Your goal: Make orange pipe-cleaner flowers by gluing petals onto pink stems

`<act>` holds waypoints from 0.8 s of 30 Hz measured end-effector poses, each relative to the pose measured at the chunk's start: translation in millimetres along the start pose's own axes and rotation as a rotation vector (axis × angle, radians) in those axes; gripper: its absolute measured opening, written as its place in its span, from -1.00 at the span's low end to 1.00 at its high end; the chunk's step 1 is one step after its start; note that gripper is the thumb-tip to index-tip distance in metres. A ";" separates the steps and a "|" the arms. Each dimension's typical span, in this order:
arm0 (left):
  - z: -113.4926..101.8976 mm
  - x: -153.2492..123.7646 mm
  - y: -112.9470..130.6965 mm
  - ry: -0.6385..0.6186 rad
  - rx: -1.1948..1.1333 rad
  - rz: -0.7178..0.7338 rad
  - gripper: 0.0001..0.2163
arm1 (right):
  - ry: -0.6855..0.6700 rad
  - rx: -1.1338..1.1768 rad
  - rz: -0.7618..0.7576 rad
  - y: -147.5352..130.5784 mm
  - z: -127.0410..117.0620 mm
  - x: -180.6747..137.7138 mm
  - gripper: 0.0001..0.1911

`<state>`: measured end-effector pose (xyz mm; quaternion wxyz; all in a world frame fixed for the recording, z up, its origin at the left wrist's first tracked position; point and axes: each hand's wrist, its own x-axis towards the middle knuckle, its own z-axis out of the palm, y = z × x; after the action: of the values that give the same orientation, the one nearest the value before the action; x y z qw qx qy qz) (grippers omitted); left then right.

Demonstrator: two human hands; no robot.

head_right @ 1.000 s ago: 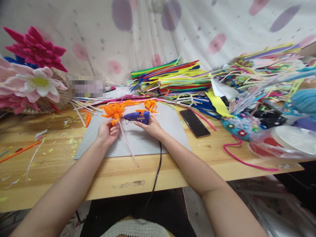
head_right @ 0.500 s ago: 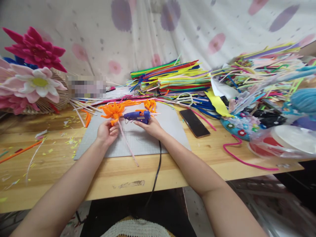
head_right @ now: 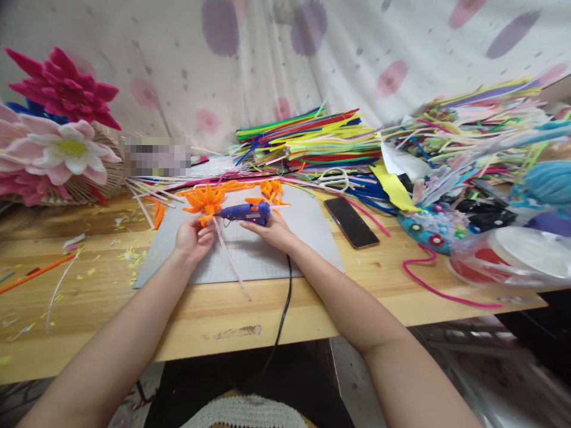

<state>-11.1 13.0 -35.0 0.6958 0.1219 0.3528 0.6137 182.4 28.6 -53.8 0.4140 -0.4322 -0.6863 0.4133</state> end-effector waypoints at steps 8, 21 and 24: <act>-0.7 0.2 0.4 0.000 -0.006 -0.007 -0.86 | 0.035 -0.018 0.013 -1.3 -0.4 -0.2 -0.55; 0.2 -0.8 -0.1 0.002 0.014 0.020 -0.87 | 0.029 0.018 0.008 -1.2 -1.3 0.4 -0.53; -0.2 -0.3 -0.7 0.013 0.023 0.025 -0.88 | 0.005 0.015 0.001 -2.3 -0.6 -0.6 -0.53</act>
<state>-10.6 12.5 -35.4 0.6845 0.1302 0.3627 0.6189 182.5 27.4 -51.7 0.4186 -0.4307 -0.6819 0.4175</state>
